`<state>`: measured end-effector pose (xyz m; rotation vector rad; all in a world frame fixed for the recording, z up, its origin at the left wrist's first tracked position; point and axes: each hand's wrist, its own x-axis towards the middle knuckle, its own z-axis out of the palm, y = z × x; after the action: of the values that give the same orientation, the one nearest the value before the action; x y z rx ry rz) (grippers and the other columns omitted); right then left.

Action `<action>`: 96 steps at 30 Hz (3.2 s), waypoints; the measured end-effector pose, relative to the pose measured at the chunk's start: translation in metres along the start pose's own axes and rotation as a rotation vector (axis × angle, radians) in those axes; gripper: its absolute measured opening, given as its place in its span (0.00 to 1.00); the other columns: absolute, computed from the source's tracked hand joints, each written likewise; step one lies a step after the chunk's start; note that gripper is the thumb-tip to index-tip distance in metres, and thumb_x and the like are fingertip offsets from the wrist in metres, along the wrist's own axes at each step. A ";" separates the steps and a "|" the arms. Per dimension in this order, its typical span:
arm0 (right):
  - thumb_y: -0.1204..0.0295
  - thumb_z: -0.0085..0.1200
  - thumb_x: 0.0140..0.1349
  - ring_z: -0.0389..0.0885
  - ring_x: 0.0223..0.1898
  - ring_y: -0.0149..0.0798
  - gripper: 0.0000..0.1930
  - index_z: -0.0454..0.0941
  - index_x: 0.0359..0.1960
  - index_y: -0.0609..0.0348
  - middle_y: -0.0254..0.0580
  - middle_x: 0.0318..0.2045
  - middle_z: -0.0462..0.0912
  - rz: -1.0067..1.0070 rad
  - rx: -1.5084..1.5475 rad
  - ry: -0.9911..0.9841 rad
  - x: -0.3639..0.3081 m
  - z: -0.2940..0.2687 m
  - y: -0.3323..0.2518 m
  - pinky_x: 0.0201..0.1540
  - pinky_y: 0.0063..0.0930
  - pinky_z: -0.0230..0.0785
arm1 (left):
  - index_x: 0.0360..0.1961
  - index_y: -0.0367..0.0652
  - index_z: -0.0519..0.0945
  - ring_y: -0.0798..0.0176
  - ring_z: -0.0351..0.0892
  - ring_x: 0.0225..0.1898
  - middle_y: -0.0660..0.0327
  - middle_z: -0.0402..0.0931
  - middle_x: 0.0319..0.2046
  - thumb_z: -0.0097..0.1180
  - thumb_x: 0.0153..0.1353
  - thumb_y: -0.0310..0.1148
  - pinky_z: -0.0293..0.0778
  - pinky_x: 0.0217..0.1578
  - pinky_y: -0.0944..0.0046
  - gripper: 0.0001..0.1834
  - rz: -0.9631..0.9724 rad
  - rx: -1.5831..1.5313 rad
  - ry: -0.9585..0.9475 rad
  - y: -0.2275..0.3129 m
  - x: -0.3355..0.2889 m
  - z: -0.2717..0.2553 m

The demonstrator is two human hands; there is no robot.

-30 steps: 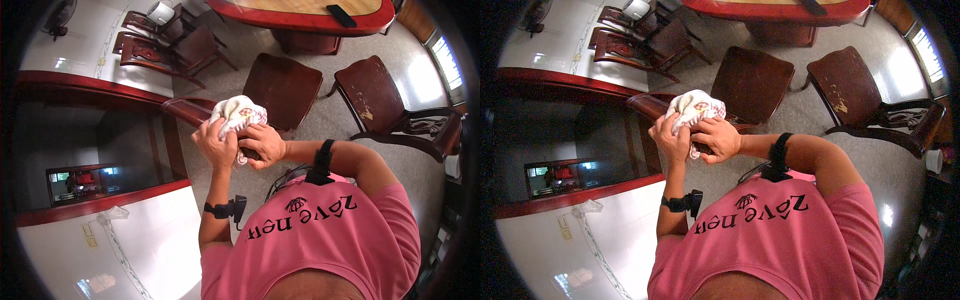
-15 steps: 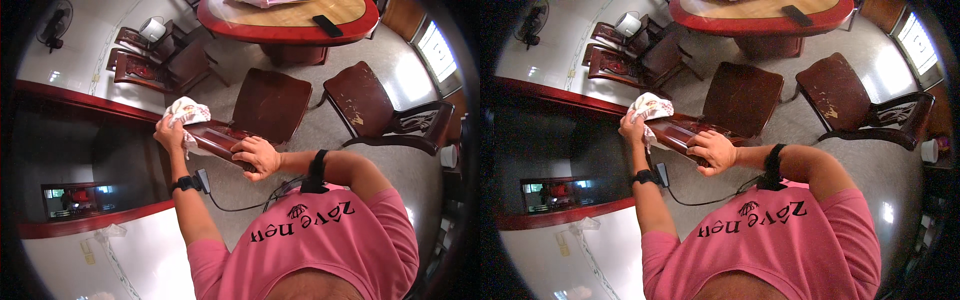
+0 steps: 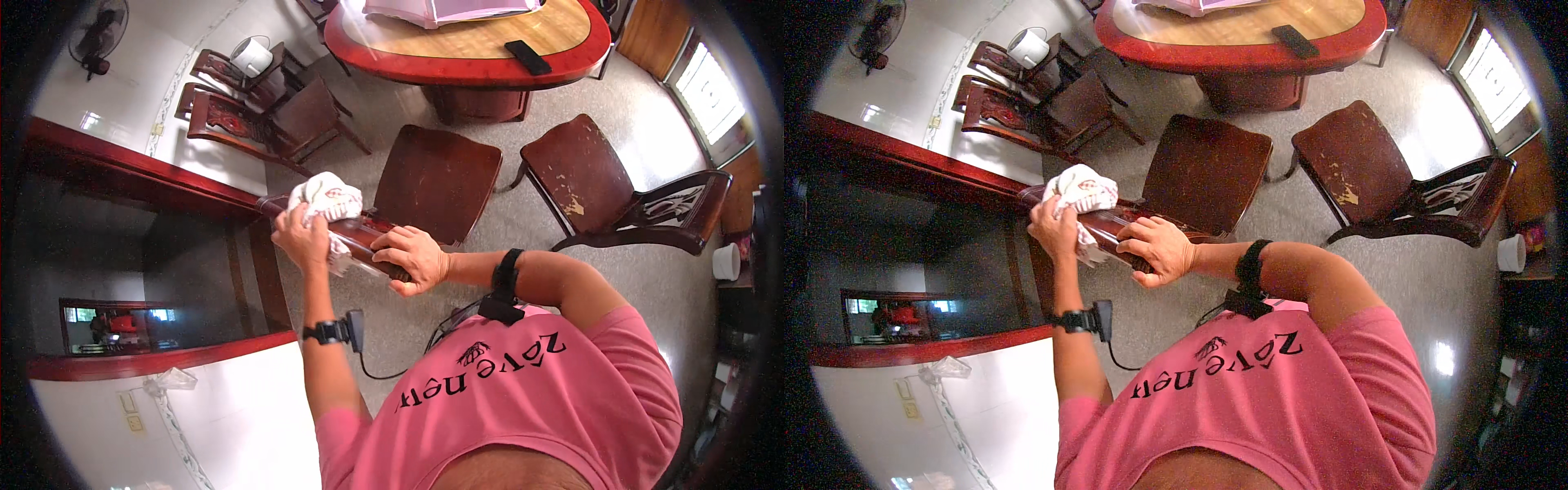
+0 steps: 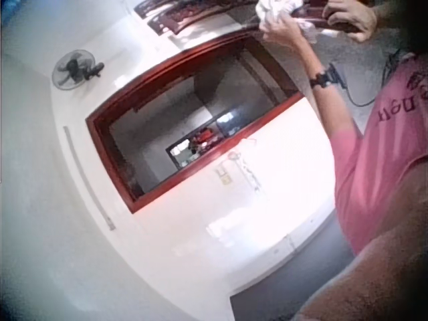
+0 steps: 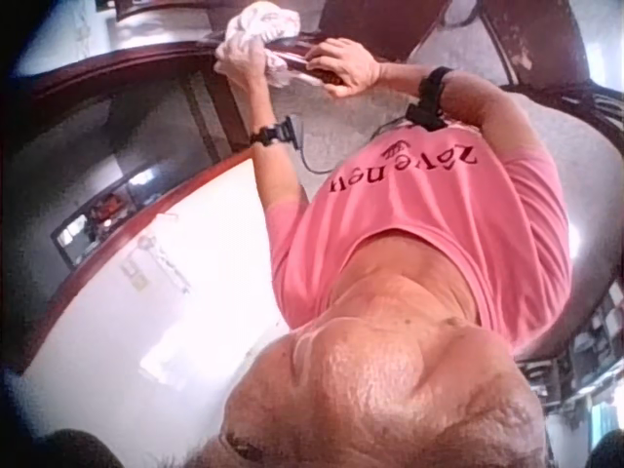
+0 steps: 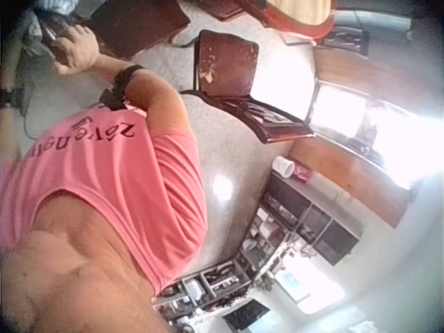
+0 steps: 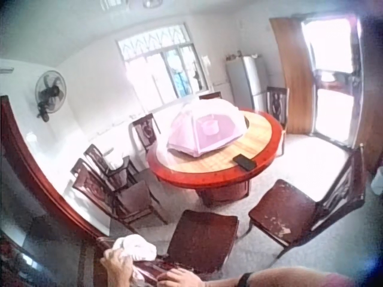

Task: Wiping chairs and a table with a cloth.

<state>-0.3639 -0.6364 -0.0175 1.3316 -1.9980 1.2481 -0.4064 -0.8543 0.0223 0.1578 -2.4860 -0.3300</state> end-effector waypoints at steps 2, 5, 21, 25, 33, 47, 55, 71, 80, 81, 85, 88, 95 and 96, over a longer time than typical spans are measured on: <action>0.54 0.47 0.42 0.70 0.36 0.45 0.24 0.69 0.39 0.55 0.44 0.39 0.70 -0.009 0.016 0.006 0.003 0.002 -0.005 0.35 0.38 0.64 | 0.35 0.46 0.77 0.50 0.63 0.42 0.52 0.68 0.41 0.51 0.39 0.38 0.60 0.43 0.53 0.18 0.018 -0.099 0.052 0.015 -0.026 -0.013; 0.53 0.47 0.43 0.70 0.36 0.46 0.24 0.69 0.38 0.56 0.44 0.39 0.70 -0.008 0.014 0.024 0.002 0.002 -0.003 0.36 0.38 0.64 | 0.36 0.46 0.76 0.49 0.61 0.44 0.51 0.65 0.44 0.51 0.40 0.36 0.60 0.44 0.51 0.18 -0.048 -0.213 0.026 0.051 -0.056 -0.022; 0.52 0.46 0.45 0.67 0.39 0.47 0.24 0.68 0.38 0.58 0.48 0.37 0.68 0.035 0.055 -0.004 0.000 0.003 -0.002 0.40 0.41 0.61 | 0.33 0.50 0.79 0.49 0.65 0.41 0.57 0.69 0.42 0.52 0.38 0.35 0.67 0.41 0.53 0.16 -0.057 -0.060 -0.025 0.012 -0.007 -0.017; 0.52 0.46 0.43 0.67 0.39 0.48 0.25 0.68 0.39 0.57 0.47 0.37 0.68 0.013 0.048 0.008 0.000 0.004 -0.001 0.40 0.40 0.61 | 0.34 0.51 0.79 0.47 0.69 0.40 0.57 0.70 0.43 0.53 0.38 0.38 0.67 0.40 0.52 0.17 -0.116 0.008 -0.049 -0.029 0.032 0.000; 0.53 0.46 0.42 0.67 0.39 0.47 0.24 0.67 0.39 0.57 0.47 0.37 0.67 0.009 0.050 0.002 0.000 0.003 -0.001 0.39 0.40 0.62 | 0.39 0.61 0.77 0.44 0.67 0.44 0.62 0.68 0.47 0.50 0.42 0.42 0.70 0.39 0.49 0.18 -0.368 0.120 -0.148 -0.037 0.068 0.001; 0.53 0.47 0.41 0.67 0.37 0.48 0.25 0.68 0.38 0.58 0.47 0.36 0.69 0.016 0.052 0.025 -0.001 0.003 0.001 0.39 0.40 0.61 | 0.36 0.52 0.79 0.47 0.66 0.39 0.61 0.69 0.44 0.50 0.41 0.39 0.67 0.40 0.54 0.18 -0.159 0.038 -0.131 -0.010 0.024 -0.004; 0.52 0.46 0.47 0.68 0.34 0.47 0.24 0.68 0.37 0.59 0.47 0.35 0.68 -0.024 0.072 0.041 0.003 0.005 0.000 0.37 0.39 0.62 | 0.35 0.45 0.77 0.48 0.64 0.44 0.50 0.69 0.44 0.53 0.39 0.36 0.58 0.46 0.53 0.18 0.024 -0.196 0.074 0.044 -0.055 -0.021; 0.53 0.48 0.44 0.68 0.37 0.47 0.25 0.68 0.38 0.60 0.48 0.37 0.69 -0.023 0.050 0.027 -0.003 -0.004 0.001 0.40 0.39 0.62 | 0.38 0.47 0.76 0.49 0.64 0.47 0.52 0.68 0.45 0.51 0.41 0.36 0.57 0.50 0.54 0.19 -0.121 -0.189 0.134 -0.013 0.010 0.009; 0.56 0.48 0.42 0.68 0.37 0.47 0.23 0.68 0.38 0.59 0.48 0.37 0.69 -0.010 0.066 0.009 -0.002 -0.003 0.001 0.40 0.39 0.62 | 0.35 0.49 0.76 0.51 0.68 0.43 0.57 0.70 0.40 0.50 0.40 0.37 0.63 0.43 0.53 0.17 -0.109 -0.087 0.126 -0.032 0.026 0.013; 0.56 0.48 0.42 0.68 0.38 0.47 0.23 0.68 0.38 0.59 0.48 0.37 0.69 -0.011 0.067 0.009 -0.002 -0.004 0.001 0.40 0.39 0.62 | 0.36 0.49 0.77 0.51 0.68 0.42 0.57 0.69 0.41 0.50 0.40 0.37 0.63 0.42 0.54 0.17 -0.079 -0.087 0.095 -0.030 0.024 0.011; 0.56 0.49 0.42 0.68 0.38 0.47 0.23 0.67 0.38 0.59 0.48 0.37 0.69 -0.012 0.062 0.007 -0.002 -0.006 0.003 0.41 0.40 0.61 | 0.37 0.53 0.77 0.45 0.66 0.41 0.54 0.65 0.48 0.52 0.40 0.38 0.64 0.42 0.51 0.18 -0.155 -0.119 0.004 0.000 0.000 0.003; 0.56 0.49 0.42 0.68 0.38 0.48 0.24 0.67 0.38 0.59 0.48 0.37 0.68 0.000 0.074 -0.010 -0.002 -0.005 0.003 0.40 0.40 0.62 | 0.38 0.52 0.76 0.44 0.66 0.43 0.50 0.64 0.48 0.52 0.40 0.38 0.63 0.43 0.50 0.19 -0.095 -0.152 0.074 0.019 -0.027 -0.002; 0.53 0.47 0.46 0.70 0.37 0.50 0.25 0.68 0.39 0.62 0.51 0.36 0.69 -0.043 0.059 0.009 -0.002 -0.010 0.009 0.40 0.40 0.64 | 0.38 0.45 0.74 0.48 0.64 0.44 0.49 0.65 0.46 0.52 0.41 0.36 0.59 0.43 0.51 0.18 0.027 -0.327 0.203 0.072 -0.074 -0.011; 0.52 0.47 0.47 0.70 0.37 0.50 0.25 0.68 0.39 0.62 0.51 0.36 0.69 -0.050 0.064 0.015 0.000 -0.011 0.009 0.40 0.40 0.64 | 0.38 0.45 0.74 0.48 0.64 0.44 0.49 0.65 0.45 0.52 0.41 0.35 0.59 0.44 0.50 0.18 0.022 -0.377 0.220 0.074 -0.078 -0.011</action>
<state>-0.3731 -0.6255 -0.0160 1.3901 -1.9172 1.3053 -0.3403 -0.7704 0.0067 0.0099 -2.1636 -0.7234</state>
